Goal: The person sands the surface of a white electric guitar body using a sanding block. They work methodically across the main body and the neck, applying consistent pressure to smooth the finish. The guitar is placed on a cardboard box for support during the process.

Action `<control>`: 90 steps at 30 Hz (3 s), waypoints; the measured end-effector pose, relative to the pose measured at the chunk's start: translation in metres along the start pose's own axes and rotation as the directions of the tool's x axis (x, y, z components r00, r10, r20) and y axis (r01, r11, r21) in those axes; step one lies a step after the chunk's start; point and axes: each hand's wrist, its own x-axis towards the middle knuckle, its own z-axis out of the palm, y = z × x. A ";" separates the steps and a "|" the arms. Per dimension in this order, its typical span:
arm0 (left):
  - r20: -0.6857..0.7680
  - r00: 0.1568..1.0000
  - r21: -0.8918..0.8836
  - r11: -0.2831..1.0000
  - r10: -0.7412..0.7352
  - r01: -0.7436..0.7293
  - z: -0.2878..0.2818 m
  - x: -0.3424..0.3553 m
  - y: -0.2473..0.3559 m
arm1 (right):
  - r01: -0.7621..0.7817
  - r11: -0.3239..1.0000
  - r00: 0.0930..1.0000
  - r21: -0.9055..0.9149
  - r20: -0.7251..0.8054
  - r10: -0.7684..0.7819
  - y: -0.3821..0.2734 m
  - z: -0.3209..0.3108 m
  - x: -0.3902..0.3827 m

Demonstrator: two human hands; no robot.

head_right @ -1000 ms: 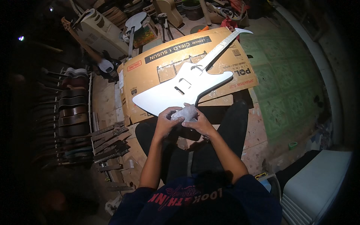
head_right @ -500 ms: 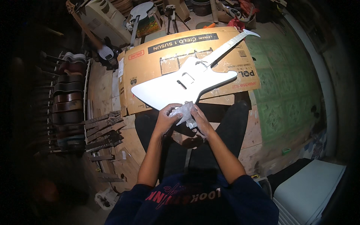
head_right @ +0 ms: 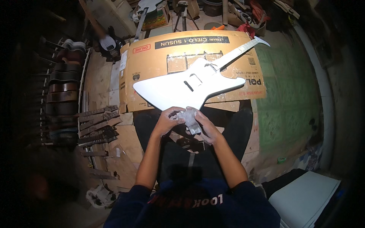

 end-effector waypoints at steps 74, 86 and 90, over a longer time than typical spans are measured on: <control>-0.902 0.308 0.415 0.806 0.303 0.422 -0.220 0.133 -0.106 | 0.419 -0.272 0.847 -0.866 0.481 -0.227 0.026 0.026 0.206; -0.909 0.238 0.411 0.828 0.341 0.381 -0.223 0.133 -0.105 | 0.437 -0.251 0.862 -0.864 0.482 -0.158 0.026 0.044 0.210; -0.902 0.299 0.404 0.851 0.311 0.334 -0.229 0.129 -0.102 | 0.311 -0.303 0.896 -0.901 0.384 -0.223 0.008 0.058 0.290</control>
